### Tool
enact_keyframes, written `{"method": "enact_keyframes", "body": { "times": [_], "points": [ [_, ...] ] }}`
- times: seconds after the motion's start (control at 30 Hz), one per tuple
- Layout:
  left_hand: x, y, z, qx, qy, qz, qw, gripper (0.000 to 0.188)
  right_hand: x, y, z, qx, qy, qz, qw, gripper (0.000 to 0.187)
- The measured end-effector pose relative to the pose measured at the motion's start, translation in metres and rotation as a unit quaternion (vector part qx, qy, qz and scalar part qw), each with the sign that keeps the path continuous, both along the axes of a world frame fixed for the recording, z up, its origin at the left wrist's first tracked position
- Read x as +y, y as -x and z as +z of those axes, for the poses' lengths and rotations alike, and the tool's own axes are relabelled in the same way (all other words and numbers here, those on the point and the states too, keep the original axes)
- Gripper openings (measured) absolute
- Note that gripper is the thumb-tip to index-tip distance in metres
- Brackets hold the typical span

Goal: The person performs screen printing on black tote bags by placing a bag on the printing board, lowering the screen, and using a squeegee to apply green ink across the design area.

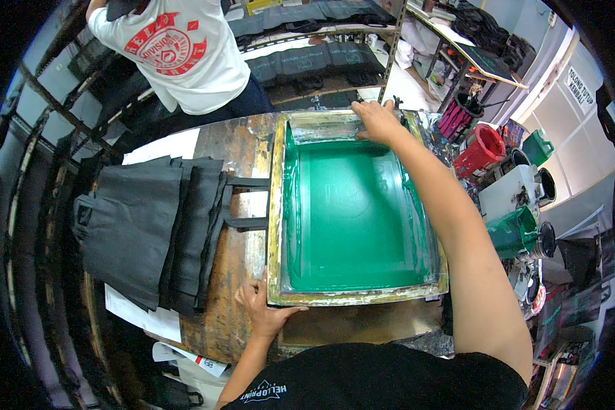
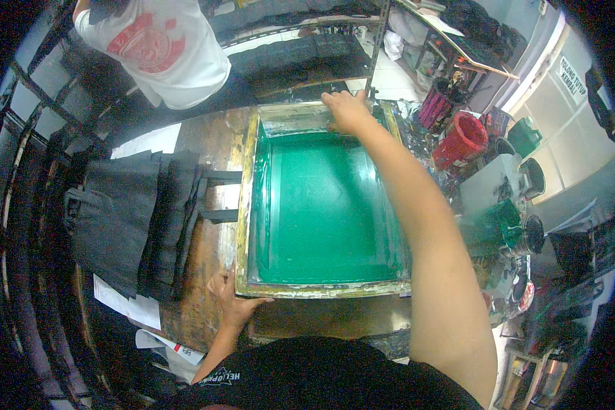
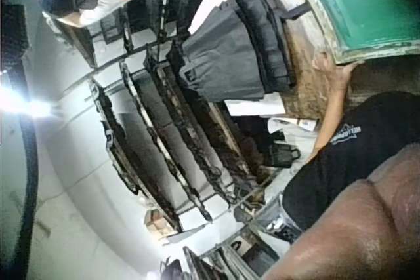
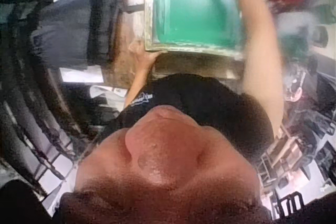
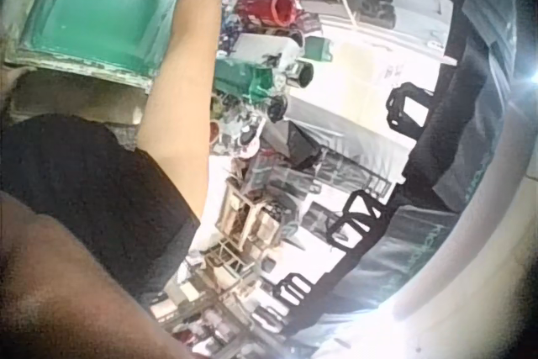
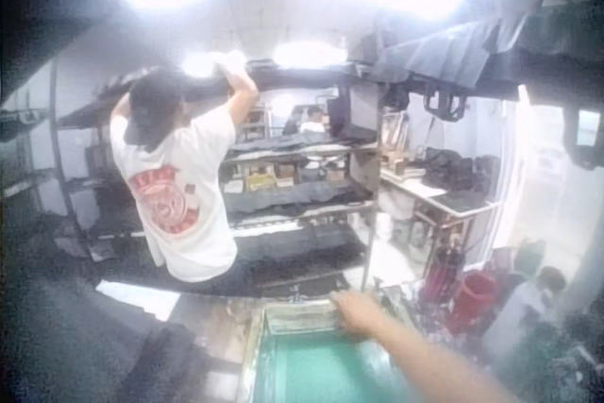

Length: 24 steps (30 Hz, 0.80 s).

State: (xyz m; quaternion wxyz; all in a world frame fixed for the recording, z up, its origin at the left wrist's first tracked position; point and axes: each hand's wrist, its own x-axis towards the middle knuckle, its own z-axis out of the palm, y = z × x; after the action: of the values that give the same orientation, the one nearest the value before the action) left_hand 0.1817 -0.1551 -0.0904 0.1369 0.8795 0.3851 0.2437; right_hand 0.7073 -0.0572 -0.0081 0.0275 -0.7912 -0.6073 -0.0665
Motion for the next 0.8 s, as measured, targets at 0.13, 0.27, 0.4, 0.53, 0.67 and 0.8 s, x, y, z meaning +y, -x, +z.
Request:
{"method": "enact_keyframes", "body": {
  "times": [0.13,0.27,0.4,0.53,0.67,0.8],
  "points": [
    [0.001,0.002,0.004,0.056,0.003,0.012,0.998,0.127,0.006,-0.01,0.011,0.025,0.01,0.018,0.999,0.075],
    [0.04,-0.011,0.04,0.008,-0.027,-0.035,0.999,0.125,0.005,-0.002,0.011,-0.004,-0.046,0.007,0.999,0.07],
    [0.12,-0.119,0.084,-0.063,-0.092,-0.146,0.983,0.103,-0.006,0.001,-0.01,-0.058,-0.103,-0.041,0.992,0.058],
    [0.186,-0.245,0.107,-0.089,-0.164,-0.195,0.963,0.084,-0.001,0.022,-0.03,-0.115,-0.141,-0.021,0.983,0.049],
    [0.222,-0.327,0.092,0.099,-0.206,-0.148,0.962,0.074,-0.006,0.023,-0.024,-0.118,-0.154,-0.003,0.981,0.049],
    [0.223,-0.335,0.065,0.057,-0.261,-0.13,0.955,0.07,-0.017,0.028,-0.03,-0.132,-0.149,0.0,0.98,0.051]
  ]
}}
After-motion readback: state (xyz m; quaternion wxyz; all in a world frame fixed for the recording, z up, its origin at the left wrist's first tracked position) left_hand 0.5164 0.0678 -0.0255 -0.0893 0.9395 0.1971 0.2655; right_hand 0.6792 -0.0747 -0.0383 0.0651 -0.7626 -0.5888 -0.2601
